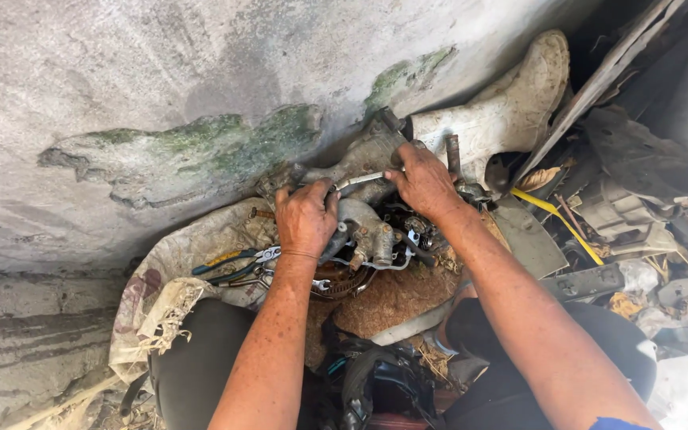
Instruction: The person uses a wrench to loosen and remove bolts from a metallic engine part resting on a cloth on the ground. They remove a bolt and a small metal piece, then continue to manipulate the engine part and tools.
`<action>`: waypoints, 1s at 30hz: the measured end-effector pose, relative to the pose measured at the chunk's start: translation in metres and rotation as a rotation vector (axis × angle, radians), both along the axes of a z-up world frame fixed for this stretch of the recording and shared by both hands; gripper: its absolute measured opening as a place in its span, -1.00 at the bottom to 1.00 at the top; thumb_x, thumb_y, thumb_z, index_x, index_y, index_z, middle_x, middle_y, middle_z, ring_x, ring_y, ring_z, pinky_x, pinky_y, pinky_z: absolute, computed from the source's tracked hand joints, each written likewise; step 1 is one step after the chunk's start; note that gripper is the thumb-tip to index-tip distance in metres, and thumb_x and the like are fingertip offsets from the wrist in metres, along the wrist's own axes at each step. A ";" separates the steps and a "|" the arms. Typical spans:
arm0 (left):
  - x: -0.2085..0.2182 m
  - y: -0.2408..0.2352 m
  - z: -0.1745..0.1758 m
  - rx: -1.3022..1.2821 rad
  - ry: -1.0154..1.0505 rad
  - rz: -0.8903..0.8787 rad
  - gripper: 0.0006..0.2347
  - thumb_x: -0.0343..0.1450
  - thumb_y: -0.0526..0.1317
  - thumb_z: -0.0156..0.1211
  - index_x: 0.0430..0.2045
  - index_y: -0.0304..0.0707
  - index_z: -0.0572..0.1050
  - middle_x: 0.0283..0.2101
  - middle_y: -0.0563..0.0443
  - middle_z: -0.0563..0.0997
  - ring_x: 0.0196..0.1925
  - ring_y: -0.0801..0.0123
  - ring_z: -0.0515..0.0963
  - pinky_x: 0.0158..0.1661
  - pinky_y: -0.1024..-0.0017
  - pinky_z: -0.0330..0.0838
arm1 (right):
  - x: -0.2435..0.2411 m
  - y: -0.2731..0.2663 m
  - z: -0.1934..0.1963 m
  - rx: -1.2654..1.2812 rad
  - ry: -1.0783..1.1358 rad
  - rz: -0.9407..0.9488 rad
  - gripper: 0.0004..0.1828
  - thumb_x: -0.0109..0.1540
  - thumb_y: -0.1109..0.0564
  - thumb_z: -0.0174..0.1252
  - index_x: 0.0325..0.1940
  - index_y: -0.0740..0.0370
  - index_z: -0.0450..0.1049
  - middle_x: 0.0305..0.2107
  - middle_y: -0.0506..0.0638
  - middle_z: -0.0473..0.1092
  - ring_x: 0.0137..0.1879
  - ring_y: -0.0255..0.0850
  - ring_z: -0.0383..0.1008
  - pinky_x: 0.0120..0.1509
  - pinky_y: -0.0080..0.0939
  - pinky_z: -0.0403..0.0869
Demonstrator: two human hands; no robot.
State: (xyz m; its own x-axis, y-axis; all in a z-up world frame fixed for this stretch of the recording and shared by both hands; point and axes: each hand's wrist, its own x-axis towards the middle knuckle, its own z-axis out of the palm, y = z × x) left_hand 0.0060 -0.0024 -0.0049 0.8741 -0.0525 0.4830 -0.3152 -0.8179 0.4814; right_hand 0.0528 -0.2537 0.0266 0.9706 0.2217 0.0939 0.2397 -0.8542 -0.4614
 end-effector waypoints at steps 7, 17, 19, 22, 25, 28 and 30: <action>-0.003 0.002 0.005 -0.005 -0.010 -0.016 -0.82 0.29 -0.15 0.39 -0.26 0.00 0.65 -0.43 0.02 0.70 -0.29 0.20 0.73 0.00 0.19 0.42 | -0.061 0.010 -0.008 -0.182 -0.154 -0.109 -0.69 0.30 -0.18 0.17 -0.27 0.08 0.45 -0.52 0.11 0.45 -0.18 0.17 0.55 -0.05 0.20 0.45; -0.002 0.002 0.018 -0.059 0.021 -0.036 -0.80 0.32 -0.13 0.36 -0.22 -0.03 0.66 -0.39 0.00 0.71 -0.26 0.19 0.73 0.01 0.20 0.40 | -0.015 0.018 -0.039 0.194 -0.238 -0.292 -0.78 0.35 0.05 0.18 0.06 0.07 0.51 -0.16 0.15 0.49 0.08 0.19 0.49 0.25 0.24 0.33; 0.002 0.003 0.016 -0.066 0.030 -0.033 -0.81 0.33 -0.13 0.35 -0.22 -0.04 0.67 -0.39 -0.02 0.71 -0.26 0.17 0.73 0.02 0.19 0.40 | -0.005 0.028 -0.025 0.257 -0.211 -0.371 -0.76 0.38 0.12 0.12 0.14 0.11 0.46 -0.08 0.20 0.51 0.16 0.19 0.50 0.31 0.32 0.28; 0.000 0.001 0.008 -0.084 0.031 -0.024 -0.81 0.34 -0.13 0.35 -0.21 -0.03 0.66 -0.39 -0.02 0.72 -0.25 0.21 0.73 0.04 0.23 0.39 | -0.004 0.041 0.002 0.407 -0.373 -0.405 -0.77 0.36 0.28 0.11 0.12 0.35 0.43 -0.11 0.39 0.49 0.09 0.37 0.48 0.21 0.28 0.41; 0.002 0.001 0.006 -0.067 -0.030 -0.012 -0.83 0.32 -0.13 0.37 -0.26 -0.05 0.67 -0.45 0.00 0.70 -0.30 0.22 0.73 0.03 0.25 0.40 | 0.014 0.045 0.007 0.760 -0.394 -0.470 -0.75 0.42 0.29 0.01 0.20 0.34 0.34 -0.13 0.23 0.48 -0.07 0.00 0.51 0.10 -0.02 0.49; 0.005 0.001 0.008 -0.075 -0.050 -0.020 -0.84 0.32 -0.14 0.38 -0.28 -0.06 0.67 -0.46 0.02 0.70 -0.32 0.25 0.73 0.02 0.26 0.41 | 0.028 0.046 0.002 0.855 -0.427 -0.528 -0.80 0.40 0.22 0.04 0.11 0.30 0.37 -0.29 0.09 0.46 -0.22 -0.20 0.48 -0.05 -0.22 0.45; 0.002 0.000 0.009 -0.071 -0.040 -0.014 -0.84 0.30 -0.16 0.39 -0.30 -0.08 0.68 -0.48 0.01 0.69 -0.34 0.22 0.73 0.02 0.24 0.41 | 0.025 0.056 0.017 0.852 -0.408 -0.576 -0.81 0.42 0.19 0.01 0.10 0.25 0.39 -0.26 0.12 0.49 -0.21 -0.17 0.53 -0.12 -0.22 0.49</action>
State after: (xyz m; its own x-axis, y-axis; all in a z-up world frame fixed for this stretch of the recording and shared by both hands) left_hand 0.0076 -0.0026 0.0040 0.8534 -0.0292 0.5205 -0.3466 -0.7775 0.5248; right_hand 0.0782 -0.1976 0.0433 0.7692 -0.5430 0.3370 0.1761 -0.3268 -0.9286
